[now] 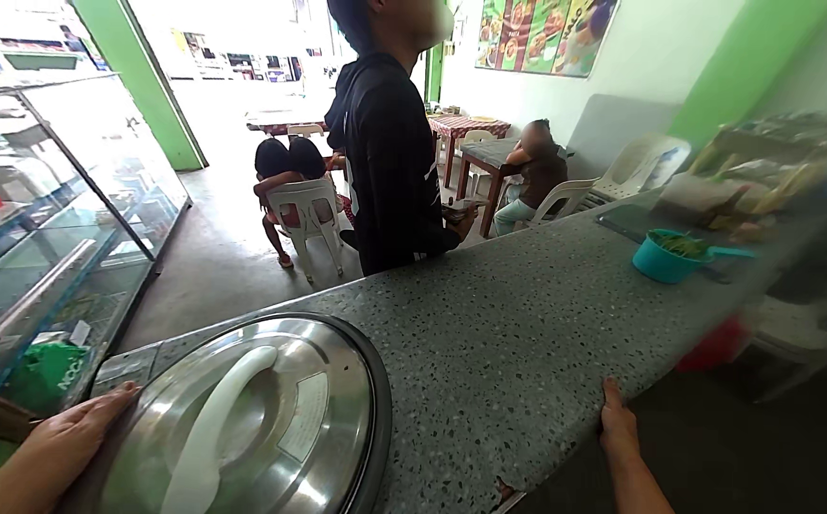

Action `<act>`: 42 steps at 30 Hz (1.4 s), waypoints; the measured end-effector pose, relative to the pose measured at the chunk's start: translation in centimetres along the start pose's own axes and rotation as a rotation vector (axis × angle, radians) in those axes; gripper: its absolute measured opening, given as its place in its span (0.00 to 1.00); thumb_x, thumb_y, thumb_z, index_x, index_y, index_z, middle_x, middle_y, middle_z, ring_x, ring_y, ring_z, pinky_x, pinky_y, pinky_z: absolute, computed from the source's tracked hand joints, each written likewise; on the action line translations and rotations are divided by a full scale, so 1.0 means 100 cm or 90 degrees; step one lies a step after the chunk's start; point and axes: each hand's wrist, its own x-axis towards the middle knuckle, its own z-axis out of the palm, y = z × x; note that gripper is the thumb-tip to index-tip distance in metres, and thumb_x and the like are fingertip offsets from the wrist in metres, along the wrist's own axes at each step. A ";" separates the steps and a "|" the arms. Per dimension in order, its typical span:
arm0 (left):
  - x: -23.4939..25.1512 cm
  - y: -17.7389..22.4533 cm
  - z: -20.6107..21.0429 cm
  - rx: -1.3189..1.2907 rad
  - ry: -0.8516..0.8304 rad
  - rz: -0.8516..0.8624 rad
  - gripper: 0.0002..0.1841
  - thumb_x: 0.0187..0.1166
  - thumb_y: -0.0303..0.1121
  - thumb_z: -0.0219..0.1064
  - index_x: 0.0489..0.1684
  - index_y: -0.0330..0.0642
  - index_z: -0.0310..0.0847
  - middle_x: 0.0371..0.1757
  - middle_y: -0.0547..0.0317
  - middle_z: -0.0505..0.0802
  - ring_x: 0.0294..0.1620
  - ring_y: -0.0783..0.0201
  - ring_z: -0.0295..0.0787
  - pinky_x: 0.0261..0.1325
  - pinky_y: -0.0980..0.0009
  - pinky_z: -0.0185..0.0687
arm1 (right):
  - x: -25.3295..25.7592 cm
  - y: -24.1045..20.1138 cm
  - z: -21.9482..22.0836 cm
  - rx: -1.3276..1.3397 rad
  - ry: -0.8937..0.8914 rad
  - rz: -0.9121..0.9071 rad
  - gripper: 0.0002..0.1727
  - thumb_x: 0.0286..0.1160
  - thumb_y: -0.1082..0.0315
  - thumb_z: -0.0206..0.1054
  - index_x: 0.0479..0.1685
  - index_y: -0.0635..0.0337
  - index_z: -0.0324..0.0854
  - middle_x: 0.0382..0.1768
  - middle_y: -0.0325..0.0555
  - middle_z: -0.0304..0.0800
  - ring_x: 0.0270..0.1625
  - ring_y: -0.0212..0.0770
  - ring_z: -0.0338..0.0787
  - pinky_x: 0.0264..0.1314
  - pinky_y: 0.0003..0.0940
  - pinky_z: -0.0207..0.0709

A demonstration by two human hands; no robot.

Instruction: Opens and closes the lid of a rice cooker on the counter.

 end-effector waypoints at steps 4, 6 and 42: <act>-0.010 0.010 0.000 -0.021 -0.007 0.005 0.27 0.90 0.53 0.53 0.53 0.35 0.83 0.44 0.52 0.86 0.44 0.66 0.80 0.51 0.55 0.75 | 0.001 0.000 0.000 -0.002 0.000 0.004 0.44 0.83 0.33 0.59 0.67 0.75 0.77 0.60 0.69 0.85 0.63 0.56 0.86 0.67 0.58 0.76; -0.012 0.012 -0.001 -0.030 -0.010 0.008 0.26 0.90 0.52 0.52 0.54 0.34 0.83 0.45 0.53 0.86 0.44 0.68 0.80 0.52 0.57 0.76 | 0.002 0.001 0.001 0.004 0.003 0.004 0.44 0.83 0.34 0.59 0.67 0.75 0.76 0.60 0.69 0.85 0.64 0.55 0.86 0.67 0.58 0.76; -0.006 0.000 0.003 -0.102 -0.001 0.004 0.24 0.89 0.52 0.56 0.52 0.36 0.85 0.40 0.56 0.87 0.38 0.68 0.80 0.47 0.59 0.77 | -0.001 0.001 -0.001 -0.001 0.002 0.002 0.42 0.84 0.34 0.57 0.62 0.74 0.80 0.56 0.66 0.87 0.58 0.52 0.87 0.63 0.56 0.78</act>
